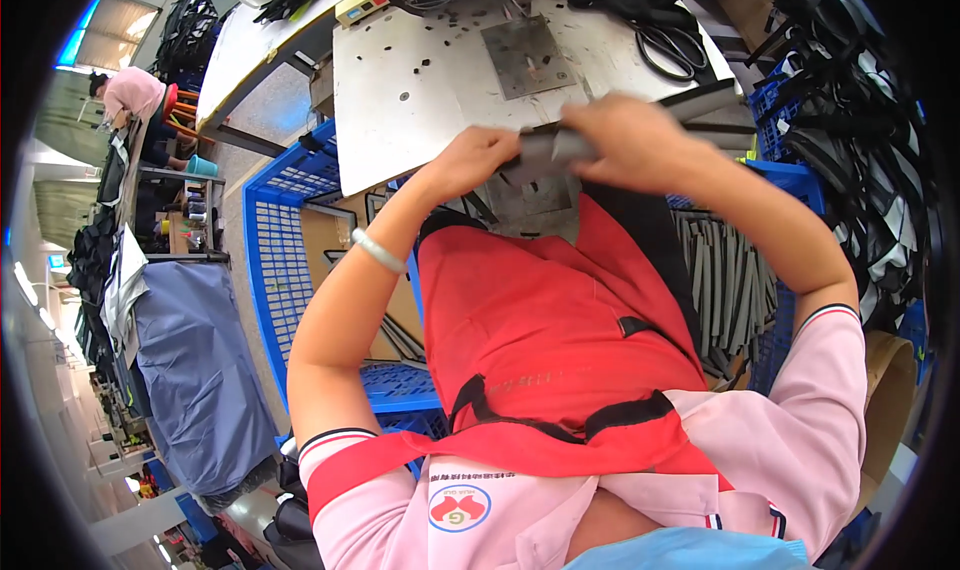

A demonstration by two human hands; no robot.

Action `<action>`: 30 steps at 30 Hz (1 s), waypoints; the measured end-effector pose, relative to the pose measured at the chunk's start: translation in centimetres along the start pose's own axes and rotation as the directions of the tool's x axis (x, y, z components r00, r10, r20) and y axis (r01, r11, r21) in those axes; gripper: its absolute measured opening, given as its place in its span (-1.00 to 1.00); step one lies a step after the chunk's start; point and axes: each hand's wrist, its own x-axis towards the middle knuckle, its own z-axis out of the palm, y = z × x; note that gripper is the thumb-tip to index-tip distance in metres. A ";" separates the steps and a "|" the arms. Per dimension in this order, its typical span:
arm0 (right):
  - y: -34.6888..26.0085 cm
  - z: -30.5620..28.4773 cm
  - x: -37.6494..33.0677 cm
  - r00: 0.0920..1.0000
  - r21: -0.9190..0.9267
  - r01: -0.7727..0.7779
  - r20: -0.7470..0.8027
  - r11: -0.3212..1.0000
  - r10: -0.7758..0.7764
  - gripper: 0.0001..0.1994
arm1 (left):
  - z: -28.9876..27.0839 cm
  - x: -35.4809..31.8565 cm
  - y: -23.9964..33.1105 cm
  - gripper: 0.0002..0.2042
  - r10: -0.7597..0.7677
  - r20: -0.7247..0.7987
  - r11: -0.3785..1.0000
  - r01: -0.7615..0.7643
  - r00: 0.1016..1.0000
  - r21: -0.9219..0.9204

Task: Manually assembling and preparing material components on a workbench.

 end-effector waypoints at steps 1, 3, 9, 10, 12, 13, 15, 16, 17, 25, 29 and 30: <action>1.9 -0.9 -0.6 0.996 0.014 -0.017 -0.089 1.000 0.018 -0.51 | -0.2 -1.0 0.1 -0.74 -0.072 0.047 0.997 0.072 0.996 -0.002; 3.7 -2.9 -1.4 0.991 0.145 -0.058 -0.110 0.988 0.075 -0.38 | 0.1 -1.8 0.7 -0.74 -0.144 0.102 0.989 0.146 0.984 -0.010; 5.4 -5.8 -1.2 0.991 0.213 -0.098 -0.064 0.972 0.114 -0.35 | -0.8 -0.7 6.5 -0.73 -0.125 -0.057 0.989 0.120 0.991 -0.081; 5.7 -5.9 -1.0 0.986 0.203 -0.088 -0.124 0.975 0.115 -0.33 | -1.2 -0.3 7.0 -0.73 -0.085 -0.091 0.995 0.080 0.992 -0.057; 5.9 -6.7 -0.4 0.973 0.154 -0.122 -0.177 0.981 0.149 -0.26 | -2.0 0.7 7.6 -0.74 -0.051 -0.119 0.998 0.046 0.992 -0.049; 6.1 -6.6 0.0 0.961 0.177 -0.095 -0.242 0.980 0.137 -0.28 | -2.3 1.2 7.9 -0.74 -0.020 -0.149 0.999 0.015 0.989 -0.040; 6.2 -7.0 0.6 0.960 0.212 -0.177 -0.176 0.961 0.216 -0.27 | -2.4 2.1 8.1 -0.73 -0.012 -0.188 0.999 0.005 0.982 -0.038; 6.6 -6.9 0.8 0.959 0.212 -0.176 -0.182 0.961 0.216 -0.27 | -2.4 2.5 8.0 -0.72 -0.017 -0.207 0.999 0.006 0.978 -0.053; 7.2 -6.5 1.2 0.959 0.203 -0.166 -0.197 0.965 0.206 -0.26 | -2.5 2.9 7.9 -0.72 -0.022 -0.225 0.998 0.006 0.974 -0.069; 9.0 -6.4 2.8 0.965 0.247 -0.173 -0.152 0.953 0.214 -0.17 | -3.3 4.5 7.7 -0.74 -0.041 -0.230 0.998 0.027 0.972 -0.061; 8.9 -6.4 3.1 0.961 0.240 -0.174 -0.172 0.955 0.218 -0.20 | -3.6 4.8 7.6 -0.75 -0.042 -0.231 0.997 0.024 0.972 -0.078; 8.8 -6.6 3.1 0.961 0.252 -0.200 -0.138 0.947 0.240 -0.20 | -3.6 4.9 7.6 -0.75 -0.043 -0.231 0.997 0.026 0.972 -0.079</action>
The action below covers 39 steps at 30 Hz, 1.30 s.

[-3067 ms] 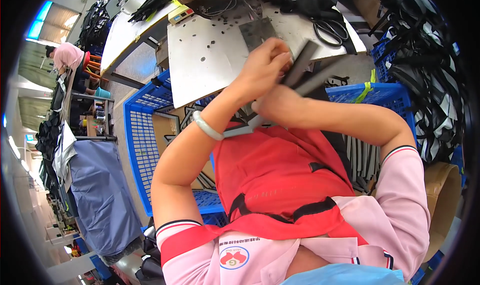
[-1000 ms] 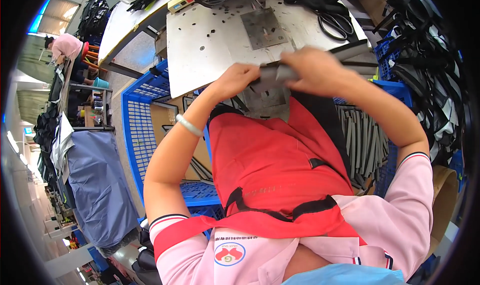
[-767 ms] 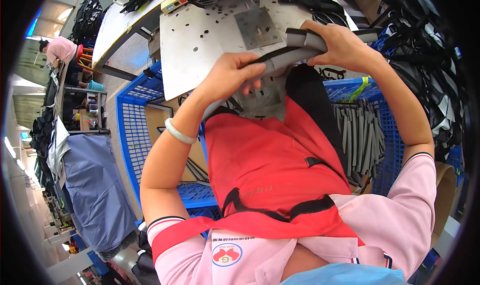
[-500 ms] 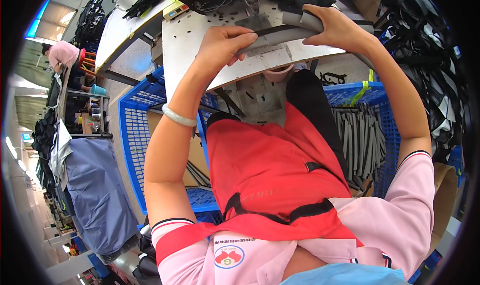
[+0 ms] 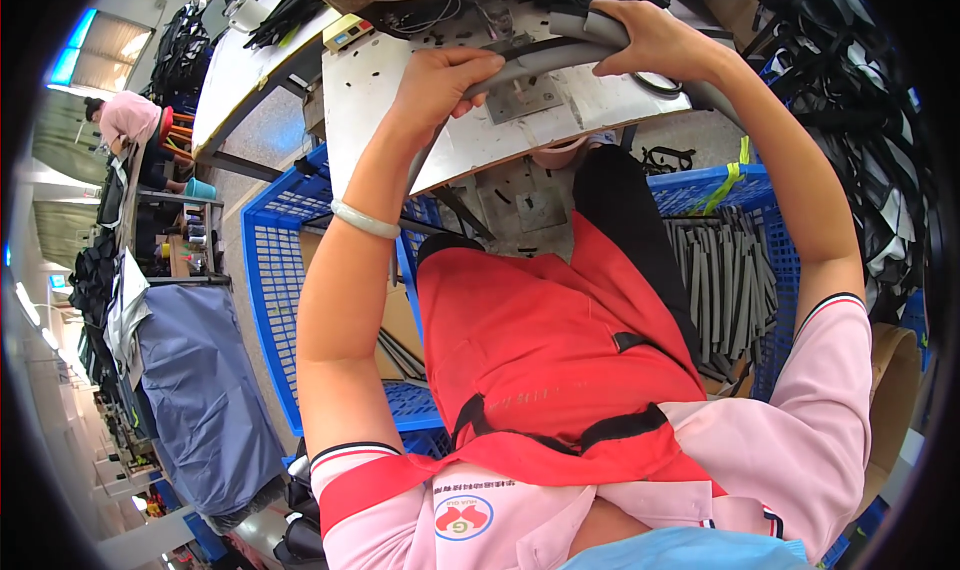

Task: Manually assembling and preparing material components on a workbench.

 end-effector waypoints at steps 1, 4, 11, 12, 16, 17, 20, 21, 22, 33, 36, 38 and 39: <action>-0.2 -0.2 0.1 1.000 0.001 0.000 0.001 1.000 0.000 -0.20 | 0.0 0.1 0.1 -0.75 -0.001 -0.005 1.000 0.001 1.000 -0.003; -0.4 -0.4 0.3 0.998 -0.056 0.034 -0.047 0.998 -0.037 -0.20 | -0.2 0.6 0.0 -0.76 0.002 -0.004 1.000 -0.002 1.000 -0.005; 1.2 -1.1 3.6 0.991 -0.077 0.128 -0.011 0.989 -0.130 -0.41 | -2.3 4.0 -2.0 -0.76 0.037 0.005 0.992 -0.036 0.999 -0.117; 1.5 -1.3 3.1 0.988 -0.057 0.106 -0.103 0.993 -0.111 -0.36 | -2.7 3.8 -2.4 -0.76 0.035 0.001 0.992 -0.035 0.999 -0.120; 1.8 0.5 -0.8 0.991 -0.082 0.023 -0.127 0.996 -0.033 -0.35 | -2.6 1.0 -3.4 -0.75 0.144 -0.165 0.983 -0.122 0.976 0.134; 0.5 2.4 -2.0 0.960 -0.213 0.204 -0.149 0.956 -0.238 -0.45 | -2.5 0.3 -4.1 -0.74 0.254 -0.111 0.879 -0.182 0.961 0.441; -7.5 8.8 -6.3 0.817 -0.251 0.570 0.071 0.782 -0.573 -0.70 | 1.9 -0.9 -4.0 -0.74 0.246 0.085 0.876 -0.259 0.966 0.408; -8.7 11.8 -6.9 0.681 -0.267 0.712 0.037 0.649 -0.732 -0.76 | 3.8 -1.2 -3.7 -0.75 0.316 0.107 0.848 -0.331 0.943 0.414; -10.1 13.2 -7.2 0.624 -0.416 0.715 0.015 0.562 -0.781 -0.78 | 5.4 -1.4 -2.5 -0.73 0.248 0.125 0.875 -0.278 0.961 0.396; -2.5 4.0 -5.9 0.975 -0.239 0.224 0.062 0.945 -0.215 -0.55 | -0.1 -7.5 -7.8 -0.72 -0.256 0.322 0.941 0.159 0.911 0.300; -2.3 1.1 -6.7 0.988 0.047 0.006 0.157 0.999 -0.013 -0.38 | -0.2 -8.2 -6.7 -0.71 -0.210 0.247 0.960 0.247 0.946 -0.129; -2.2 0.3 -6.6 0.992 0.017 -0.021 0.127 1.000 0.019 -0.33 | -0.5 -7.2 -4.7 -0.73 -0.120 0.164 0.991 0.127 0.979 -0.033; -2.2 -0.2 -6.3 0.994 -0.006 -0.047 0.100 0.999 0.047 -0.27 | -0.6 -6.7 -4.1 -0.75 -0.025 0.084 0.997 0.018 0.996 0.073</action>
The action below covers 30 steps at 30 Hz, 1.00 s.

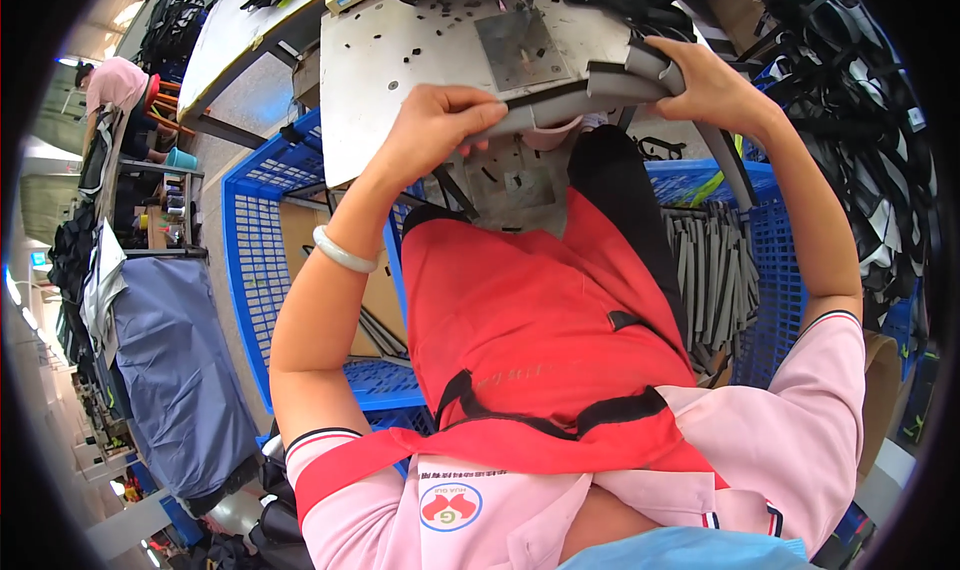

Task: Manually assembling and preparing material components on a workbench.

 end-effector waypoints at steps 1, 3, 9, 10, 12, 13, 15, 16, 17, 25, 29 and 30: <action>-0.3 -1.1 0.6 0.996 0.025 -0.037 0.084 0.999 0.035 -0.23 | 0.1 0.6 0.5 -0.76 0.047 -0.016 0.998 -0.048 0.999 -0.028; 0.7 -1.4 1.1 0.999 -0.016 -0.037 0.000 0.999 0.037 -0.24 | 0.4 1.1 1.6 -0.75 0.092 -0.057 0.996 -0.091 0.994 0.020; 3.6 -1.9 3.1 0.987 0.022 0.018 -0.163 1.000 -0.014 -0.23 | -0.6 3.8 4.5 -0.72 0.182 -0.131 0.982 -0.173 0.975 0.078; 3.6 -1.9 3.4 0.985 0.013 0.038 -0.166 0.999 -0.035 -0.23 | -0.8 4.3 4.2 -0.72 0.186 -0.134 0.981 -0.176 0.973 0.081; 3.6 -2.1 3.8 0.983 0.004 0.059 -0.173 0.998 -0.058 -0.24 | -0.9 5.1 3.3 -0.71 0.186 -0.142 0.979 -0.172 0.972 0.110; 3.3 -2.0 3.9 0.986 -0.007 0.041 -0.160 0.999 -0.041 -0.24 | -0.9 5.3 3.2 -0.71 0.186 -0.136 0.979 -0.172 0.973 0.111; 4.1 -1.5 4.2 0.980 -0.028 0.044 -0.193 0.999 -0.049 -0.26 | -1.2 5.6 2.9 -0.70 0.158 -0.131 0.986 -0.149 0.979 0.078; 4.0 -1.7 4.2 0.980 -0.026 0.044 -0.193 0.999 -0.049 -0.26 | -1.1 5.7 2.9 -0.70 0.157 -0.131 0.986 -0.147 0.979 0.078; 3.9 -1.9 4.3 0.985 -0.011 0.036 -0.169 0.999 -0.038 -0.26 | -1.0 5.8 2.9 -0.70 0.163 -0.138 0.985 -0.154 0.977 0.072; 4.9 -2.3 4.9 0.992 0.065 0.005 -0.125 0.998 0.003 -0.22 | -1.3 6.9 3.0 -0.69 0.165 -0.137 0.986 -0.158 0.977 0.061; 4.8 -2.5 5.0 0.992 0.054 -0.061 -0.103 0.997 0.066 -0.18 | -0.9 6.9 3.2 -0.72 0.149 -0.160 0.989 -0.146 0.976 0.030; 5.4 -2.2 5.2 0.992 0.056 -0.064 -0.103 0.996 0.069 -0.18 | -0.8 6.9 3.3 -0.74 0.142 -0.169 0.990 -0.142 0.975 0.009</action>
